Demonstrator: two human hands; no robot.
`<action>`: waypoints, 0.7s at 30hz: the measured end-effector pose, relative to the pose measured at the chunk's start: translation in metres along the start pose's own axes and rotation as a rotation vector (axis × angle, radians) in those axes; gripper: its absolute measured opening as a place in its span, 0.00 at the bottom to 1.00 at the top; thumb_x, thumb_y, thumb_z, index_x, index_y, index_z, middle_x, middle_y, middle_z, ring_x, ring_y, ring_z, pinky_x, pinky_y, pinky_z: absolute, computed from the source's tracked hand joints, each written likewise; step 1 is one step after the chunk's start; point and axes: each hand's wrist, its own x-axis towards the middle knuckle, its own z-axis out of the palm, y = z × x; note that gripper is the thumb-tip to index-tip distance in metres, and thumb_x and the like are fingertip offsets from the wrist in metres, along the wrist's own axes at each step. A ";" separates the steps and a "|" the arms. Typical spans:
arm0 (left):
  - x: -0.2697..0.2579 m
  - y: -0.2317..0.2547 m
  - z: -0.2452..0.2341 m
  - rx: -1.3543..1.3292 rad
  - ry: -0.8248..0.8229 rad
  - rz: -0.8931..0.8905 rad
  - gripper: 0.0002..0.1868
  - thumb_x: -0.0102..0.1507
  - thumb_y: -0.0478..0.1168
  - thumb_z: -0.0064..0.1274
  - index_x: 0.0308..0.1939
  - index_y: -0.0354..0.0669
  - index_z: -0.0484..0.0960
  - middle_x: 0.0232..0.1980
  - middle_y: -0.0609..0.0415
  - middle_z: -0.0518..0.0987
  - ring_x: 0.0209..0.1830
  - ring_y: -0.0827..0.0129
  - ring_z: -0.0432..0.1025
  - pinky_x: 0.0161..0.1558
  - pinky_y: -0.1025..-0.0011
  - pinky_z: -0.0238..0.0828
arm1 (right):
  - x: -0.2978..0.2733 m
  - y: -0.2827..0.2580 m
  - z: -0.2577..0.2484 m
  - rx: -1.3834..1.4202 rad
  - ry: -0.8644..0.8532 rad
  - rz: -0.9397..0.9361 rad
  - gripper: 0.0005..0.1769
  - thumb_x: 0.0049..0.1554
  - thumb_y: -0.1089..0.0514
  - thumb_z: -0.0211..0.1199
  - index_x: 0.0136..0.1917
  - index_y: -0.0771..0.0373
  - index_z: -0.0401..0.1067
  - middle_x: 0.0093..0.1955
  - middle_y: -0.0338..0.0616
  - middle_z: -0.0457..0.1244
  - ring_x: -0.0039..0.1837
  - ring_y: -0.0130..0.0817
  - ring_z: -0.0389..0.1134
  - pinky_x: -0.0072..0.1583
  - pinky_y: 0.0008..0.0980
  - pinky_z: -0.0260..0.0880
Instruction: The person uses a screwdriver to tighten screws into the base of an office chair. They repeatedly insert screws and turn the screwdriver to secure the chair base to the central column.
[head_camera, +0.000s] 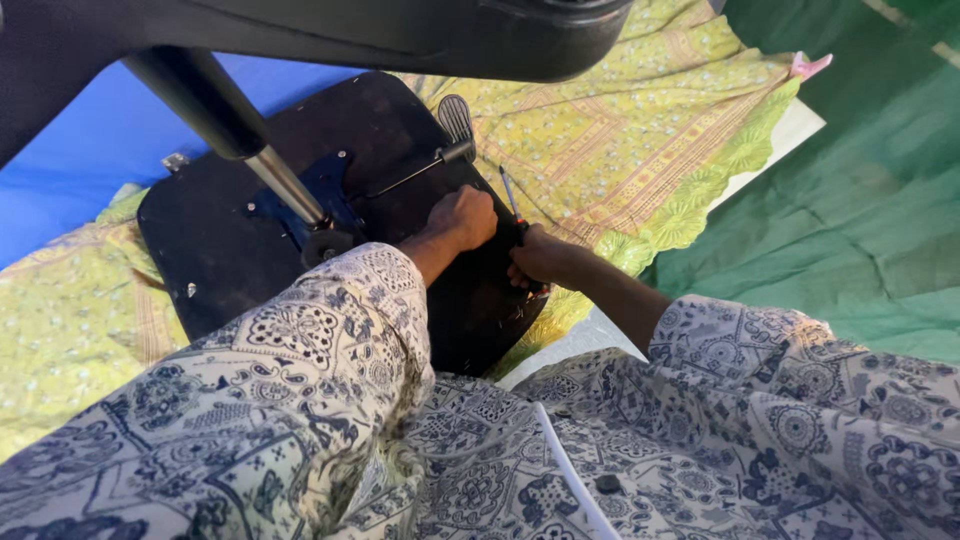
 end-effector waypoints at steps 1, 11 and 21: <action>0.004 -0.003 0.001 -0.031 0.009 -0.025 0.20 0.64 0.48 0.50 0.51 0.38 0.84 0.59 0.34 0.78 0.59 0.42 0.74 0.57 0.52 0.73 | 0.001 0.001 0.000 0.017 -0.004 -0.005 0.10 0.65 0.60 0.49 0.50 0.72 0.62 0.38 0.48 0.69 0.38 0.36 0.71 0.42 0.35 0.74; 0.073 -0.055 0.041 -0.155 0.039 -0.033 0.26 0.69 0.56 0.48 0.55 0.34 0.82 0.58 0.30 0.78 0.59 0.40 0.72 0.59 0.51 0.69 | -0.005 0.009 0.000 0.046 0.037 -0.099 0.11 0.63 0.59 0.53 0.51 0.69 0.58 0.39 0.46 0.67 0.39 0.34 0.71 0.41 0.34 0.73; 0.045 -0.068 0.021 -1.064 -0.028 -0.159 0.21 0.67 0.51 0.56 0.42 0.33 0.85 0.36 0.48 0.86 0.28 0.63 0.80 0.35 0.64 0.79 | -0.044 -0.054 0.018 0.078 0.267 -0.038 0.21 0.58 0.60 0.66 0.56 0.66 0.57 0.40 0.48 0.65 0.38 0.37 0.68 0.37 0.36 0.69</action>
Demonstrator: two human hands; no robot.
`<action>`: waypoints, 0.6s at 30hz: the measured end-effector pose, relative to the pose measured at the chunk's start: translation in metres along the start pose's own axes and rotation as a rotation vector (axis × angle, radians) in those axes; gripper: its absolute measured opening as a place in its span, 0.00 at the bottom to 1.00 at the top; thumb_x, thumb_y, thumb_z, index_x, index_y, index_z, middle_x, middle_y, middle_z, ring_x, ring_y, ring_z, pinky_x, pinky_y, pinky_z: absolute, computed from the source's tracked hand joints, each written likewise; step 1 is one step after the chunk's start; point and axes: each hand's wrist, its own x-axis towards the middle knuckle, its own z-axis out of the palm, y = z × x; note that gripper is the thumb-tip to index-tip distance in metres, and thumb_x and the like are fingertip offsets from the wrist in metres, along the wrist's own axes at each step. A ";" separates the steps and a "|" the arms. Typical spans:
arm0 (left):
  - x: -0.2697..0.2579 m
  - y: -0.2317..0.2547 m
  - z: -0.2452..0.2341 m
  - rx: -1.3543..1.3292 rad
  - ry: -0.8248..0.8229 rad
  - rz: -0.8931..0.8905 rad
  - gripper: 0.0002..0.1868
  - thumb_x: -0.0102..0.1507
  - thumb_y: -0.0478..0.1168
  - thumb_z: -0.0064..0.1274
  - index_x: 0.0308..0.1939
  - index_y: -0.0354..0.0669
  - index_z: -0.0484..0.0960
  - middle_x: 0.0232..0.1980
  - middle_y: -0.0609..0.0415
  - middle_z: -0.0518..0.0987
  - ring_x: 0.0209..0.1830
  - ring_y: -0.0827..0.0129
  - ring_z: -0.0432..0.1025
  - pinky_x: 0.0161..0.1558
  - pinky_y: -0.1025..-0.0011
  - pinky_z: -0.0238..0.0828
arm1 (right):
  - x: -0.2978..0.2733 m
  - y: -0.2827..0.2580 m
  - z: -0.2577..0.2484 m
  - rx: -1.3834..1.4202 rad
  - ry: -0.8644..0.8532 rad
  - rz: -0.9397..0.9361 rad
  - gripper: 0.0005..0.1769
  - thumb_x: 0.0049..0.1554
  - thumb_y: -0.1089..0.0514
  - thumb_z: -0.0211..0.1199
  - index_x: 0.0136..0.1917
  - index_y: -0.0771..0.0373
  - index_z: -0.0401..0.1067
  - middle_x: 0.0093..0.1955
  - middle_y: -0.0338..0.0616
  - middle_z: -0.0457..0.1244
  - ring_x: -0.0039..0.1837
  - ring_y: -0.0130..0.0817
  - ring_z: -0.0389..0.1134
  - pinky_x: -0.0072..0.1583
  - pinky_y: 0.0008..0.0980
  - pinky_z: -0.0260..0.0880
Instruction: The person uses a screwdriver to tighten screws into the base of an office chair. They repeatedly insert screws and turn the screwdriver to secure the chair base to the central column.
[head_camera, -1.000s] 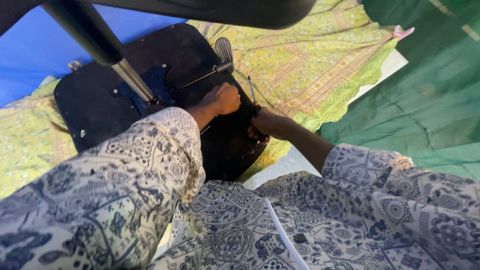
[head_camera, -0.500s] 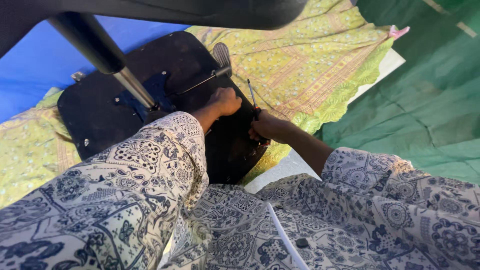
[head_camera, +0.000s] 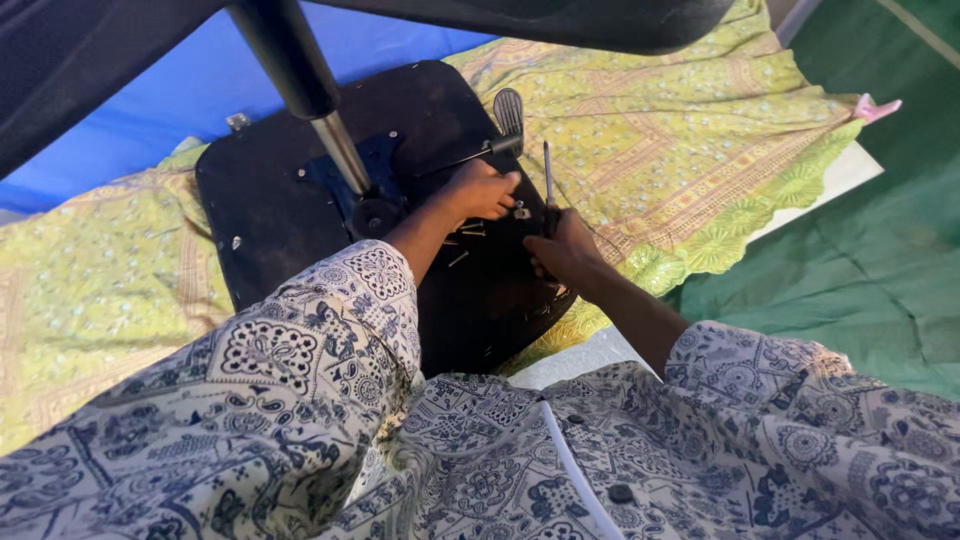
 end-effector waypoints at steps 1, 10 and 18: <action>-0.011 0.004 -0.001 -0.045 -0.032 -0.015 0.21 0.67 0.52 0.57 0.42 0.33 0.85 0.36 0.49 0.85 0.29 0.64 0.79 0.35 0.64 0.78 | 0.003 -0.004 0.006 0.045 -0.069 -0.135 0.23 0.55 0.62 0.68 0.57 0.67 0.59 0.43 0.46 0.66 0.42 0.34 0.69 0.40 0.33 0.71; -0.071 0.028 -0.035 0.057 -0.100 -0.197 0.14 0.67 0.45 0.48 0.44 0.37 0.80 0.32 0.49 0.80 0.26 0.63 0.75 0.27 0.62 0.74 | 0.045 -0.001 0.010 0.216 -0.216 -0.111 0.22 0.50 0.62 0.72 0.57 0.70 0.72 0.46 0.45 0.70 0.48 0.36 0.75 0.51 0.34 0.77; -0.095 0.043 -0.029 0.156 -0.043 -0.166 0.13 0.67 0.39 0.55 0.35 0.29 0.83 0.28 0.48 0.83 0.23 0.65 0.77 0.26 0.68 0.73 | 0.073 0.005 0.006 -0.452 0.151 -0.624 0.15 0.49 0.52 0.79 0.44 0.62 0.80 0.40 0.47 0.72 0.42 0.39 0.74 0.48 0.38 0.73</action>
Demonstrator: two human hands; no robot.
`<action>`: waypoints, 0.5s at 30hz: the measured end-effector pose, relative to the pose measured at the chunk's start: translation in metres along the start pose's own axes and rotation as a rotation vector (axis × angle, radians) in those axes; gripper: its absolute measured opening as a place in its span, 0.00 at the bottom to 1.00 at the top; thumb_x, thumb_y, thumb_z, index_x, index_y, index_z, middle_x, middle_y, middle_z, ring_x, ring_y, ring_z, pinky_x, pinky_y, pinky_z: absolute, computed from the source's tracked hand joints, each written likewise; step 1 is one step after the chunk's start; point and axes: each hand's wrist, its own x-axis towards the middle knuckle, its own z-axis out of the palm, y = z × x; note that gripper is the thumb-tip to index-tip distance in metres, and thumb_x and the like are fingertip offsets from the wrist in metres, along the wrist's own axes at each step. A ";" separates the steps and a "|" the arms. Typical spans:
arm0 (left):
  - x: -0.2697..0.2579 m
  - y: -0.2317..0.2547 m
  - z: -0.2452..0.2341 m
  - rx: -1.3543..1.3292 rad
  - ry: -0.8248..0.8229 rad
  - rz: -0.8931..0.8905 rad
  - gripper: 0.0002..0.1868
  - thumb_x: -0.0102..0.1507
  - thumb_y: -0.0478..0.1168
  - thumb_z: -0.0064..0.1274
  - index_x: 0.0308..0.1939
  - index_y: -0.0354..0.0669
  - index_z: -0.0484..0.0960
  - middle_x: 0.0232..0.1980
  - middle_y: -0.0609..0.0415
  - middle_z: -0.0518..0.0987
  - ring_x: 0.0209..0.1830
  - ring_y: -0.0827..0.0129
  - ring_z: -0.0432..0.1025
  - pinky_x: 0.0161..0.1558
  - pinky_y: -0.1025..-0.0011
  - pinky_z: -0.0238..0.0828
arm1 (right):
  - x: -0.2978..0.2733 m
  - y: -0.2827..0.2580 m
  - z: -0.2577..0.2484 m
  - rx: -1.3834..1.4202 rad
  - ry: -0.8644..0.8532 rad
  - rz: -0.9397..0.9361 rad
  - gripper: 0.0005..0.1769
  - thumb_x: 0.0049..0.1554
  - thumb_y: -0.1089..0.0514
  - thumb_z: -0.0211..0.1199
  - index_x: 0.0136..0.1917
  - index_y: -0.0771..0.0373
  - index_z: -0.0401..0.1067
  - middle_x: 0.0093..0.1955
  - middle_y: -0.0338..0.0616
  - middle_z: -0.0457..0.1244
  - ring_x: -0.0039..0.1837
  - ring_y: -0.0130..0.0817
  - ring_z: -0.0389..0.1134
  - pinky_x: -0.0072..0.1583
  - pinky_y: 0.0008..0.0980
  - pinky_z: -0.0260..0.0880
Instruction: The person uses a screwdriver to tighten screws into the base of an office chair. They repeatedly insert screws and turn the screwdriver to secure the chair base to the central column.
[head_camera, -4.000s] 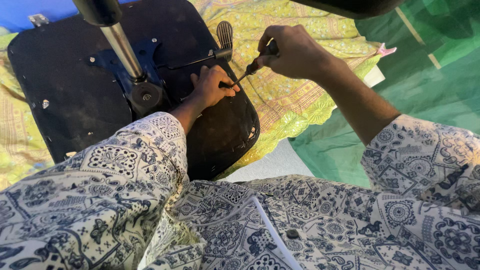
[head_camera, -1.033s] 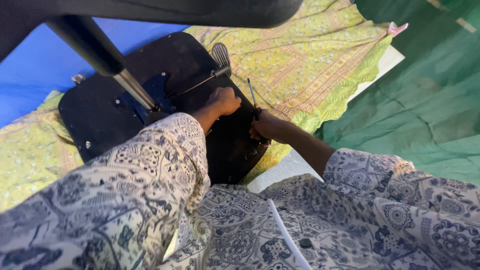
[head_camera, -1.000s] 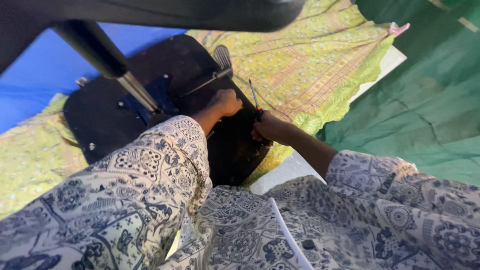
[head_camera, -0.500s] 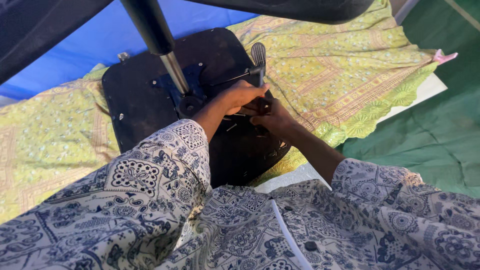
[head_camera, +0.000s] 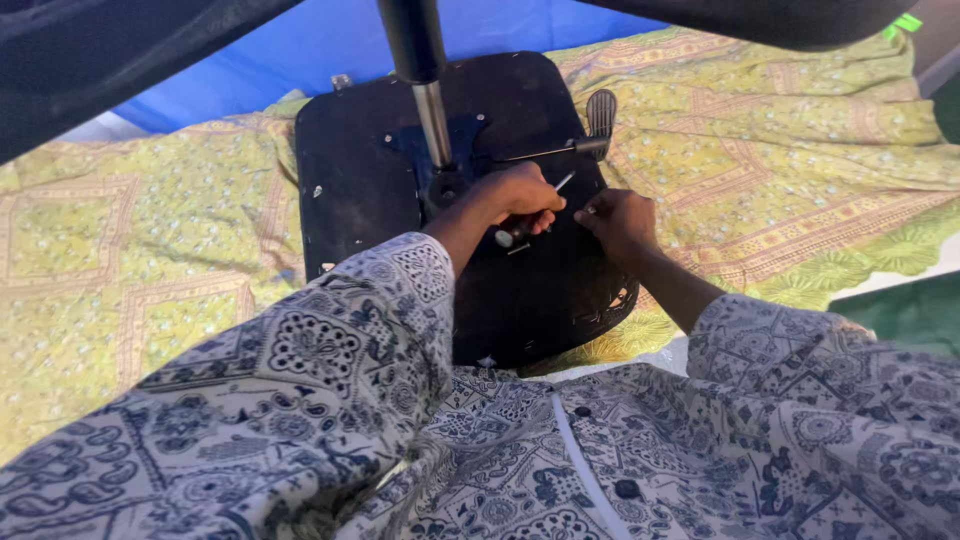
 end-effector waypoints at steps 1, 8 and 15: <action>-0.001 -0.002 0.000 0.124 0.020 -0.007 0.12 0.65 0.38 0.55 0.34 0.31 0.85 0.27 0.50 0.83 0.24 0.65 0.77 0.27 0.67 0.73 | -0.002 0.002 0.000 -0.009 0.023 -0.018 0.14 0.49 0.52 0.78 0.43 0.62 0.80 0.40 0.47 0.72 0.42 0.41 0.74 0.49 0.39 0.73; 0.013 -0.028 0.000 0.494 0.001 0.090 0.10 0.60 0.41 0.58 0.35 0.38 0.88 0.29 0.52 0.86 0.32 0.59 0.83 0.41 0.59 0.80 | -0.010 -0.004 0.003 -0.085 0.162 0.077 0.14 0.51 0.51 0.78 0.42 0.63 0.80 0.37 0.52 0.70 0.41 0.49 0.72 0.50 0.45 0.71; 0.001 -0.052 0.048 0.577 0.526 0.204 0.36 0.49 0.46 0.71 0.61 0.49 0.78 0.60 0.39 0.72 0.59 0.43 0.70 0.54 0.54 0.72 | -0.008 0.000 0.000 -0.152 0.125 -0.281 0.12 0.52 0.58 0.75 0.39 0.65 0.74 0.41 0.52 0.68 0.44 0.54 0.70 0.47 0.49 0.69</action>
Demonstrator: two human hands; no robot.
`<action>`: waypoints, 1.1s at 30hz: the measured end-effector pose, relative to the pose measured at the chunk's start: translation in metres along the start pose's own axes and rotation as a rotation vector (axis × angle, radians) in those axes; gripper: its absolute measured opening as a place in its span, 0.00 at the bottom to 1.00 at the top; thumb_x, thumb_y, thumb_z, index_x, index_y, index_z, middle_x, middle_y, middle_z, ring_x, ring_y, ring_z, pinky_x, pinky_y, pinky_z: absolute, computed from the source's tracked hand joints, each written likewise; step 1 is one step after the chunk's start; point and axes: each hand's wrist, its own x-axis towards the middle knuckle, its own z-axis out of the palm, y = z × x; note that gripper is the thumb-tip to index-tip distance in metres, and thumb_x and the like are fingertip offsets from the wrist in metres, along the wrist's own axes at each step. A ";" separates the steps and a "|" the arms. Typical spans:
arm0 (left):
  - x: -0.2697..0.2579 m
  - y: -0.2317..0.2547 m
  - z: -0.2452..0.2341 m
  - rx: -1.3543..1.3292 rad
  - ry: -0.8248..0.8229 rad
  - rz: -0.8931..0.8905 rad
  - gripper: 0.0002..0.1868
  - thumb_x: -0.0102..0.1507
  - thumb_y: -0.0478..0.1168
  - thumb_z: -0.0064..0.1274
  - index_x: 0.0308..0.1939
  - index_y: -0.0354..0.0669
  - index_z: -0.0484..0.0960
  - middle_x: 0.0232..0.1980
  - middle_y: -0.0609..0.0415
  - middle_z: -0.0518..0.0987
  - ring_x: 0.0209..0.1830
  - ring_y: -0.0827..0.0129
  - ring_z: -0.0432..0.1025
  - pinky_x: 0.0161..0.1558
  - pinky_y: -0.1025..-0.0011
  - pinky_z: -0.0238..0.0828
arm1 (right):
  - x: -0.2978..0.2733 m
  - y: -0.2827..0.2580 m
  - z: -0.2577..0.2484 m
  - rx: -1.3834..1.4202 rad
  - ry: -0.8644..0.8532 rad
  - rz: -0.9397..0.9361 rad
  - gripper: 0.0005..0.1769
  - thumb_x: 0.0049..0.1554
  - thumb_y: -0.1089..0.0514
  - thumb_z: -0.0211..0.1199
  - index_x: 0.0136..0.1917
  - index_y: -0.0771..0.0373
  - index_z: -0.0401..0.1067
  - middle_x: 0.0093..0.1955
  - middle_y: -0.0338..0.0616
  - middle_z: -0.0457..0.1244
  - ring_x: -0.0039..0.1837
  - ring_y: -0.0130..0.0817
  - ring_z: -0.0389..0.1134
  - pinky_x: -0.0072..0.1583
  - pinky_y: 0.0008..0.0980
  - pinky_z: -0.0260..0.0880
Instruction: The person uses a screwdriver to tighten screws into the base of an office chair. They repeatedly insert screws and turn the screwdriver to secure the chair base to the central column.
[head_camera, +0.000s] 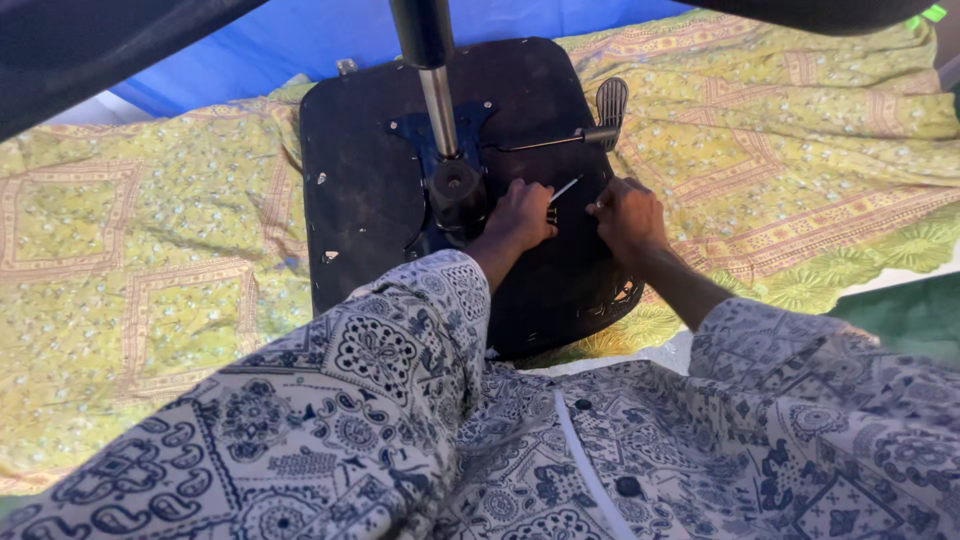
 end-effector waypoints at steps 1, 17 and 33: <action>-0.001 0.001 0.001 0.001 -0.032 -0.017 0.36 0.50 0.46 0.70 0.62 0.50 0.77 0.62 0.39 0.71 0.60 0.43 0.70 0.56 0.54 0.72 | -0.003 0.003 -0.001 0.023 -0.011 0.046 0.12 0.53 0.57 0.75 0.40 0.65 0.74 0.41 0.52 0.68 0.44 0.52 0.71 0.47 0.48 0.70; 0.039 0.085 -0.087 -0.358 -0.153 -0.257 0.22 0.47 0.43 0.73 0.33 0.32 0.81 0.40 0.42 0.84 0.36 0.64 0.83 0.32 0.67 0.83 | 0.020 -0.043 -0.072 0.225 0.104 -0.115 0.38 0.43 0.66 0.79 0.65 0.67 0.69 0.56 0.56 0.65 0.50 0.44 0.72 0.49 0.35 0.76; 0.080 0.035 -0.011 -0.140 -0.080 0.015 0.11 0.52 0.37 0.65 0.39 0.45 0.88 0.43 0.44 0.83 0.47 0.53 0.79 0.52 0.64 0.75 | 0.029 -0.054 -0.140 0.424 0.019 0.241 0.19 0.67 0.49 0.67 0.53 0.68 0.69 0.45 0.48 0.71 0.49 0.35 0.76 0.52 0.33 0.76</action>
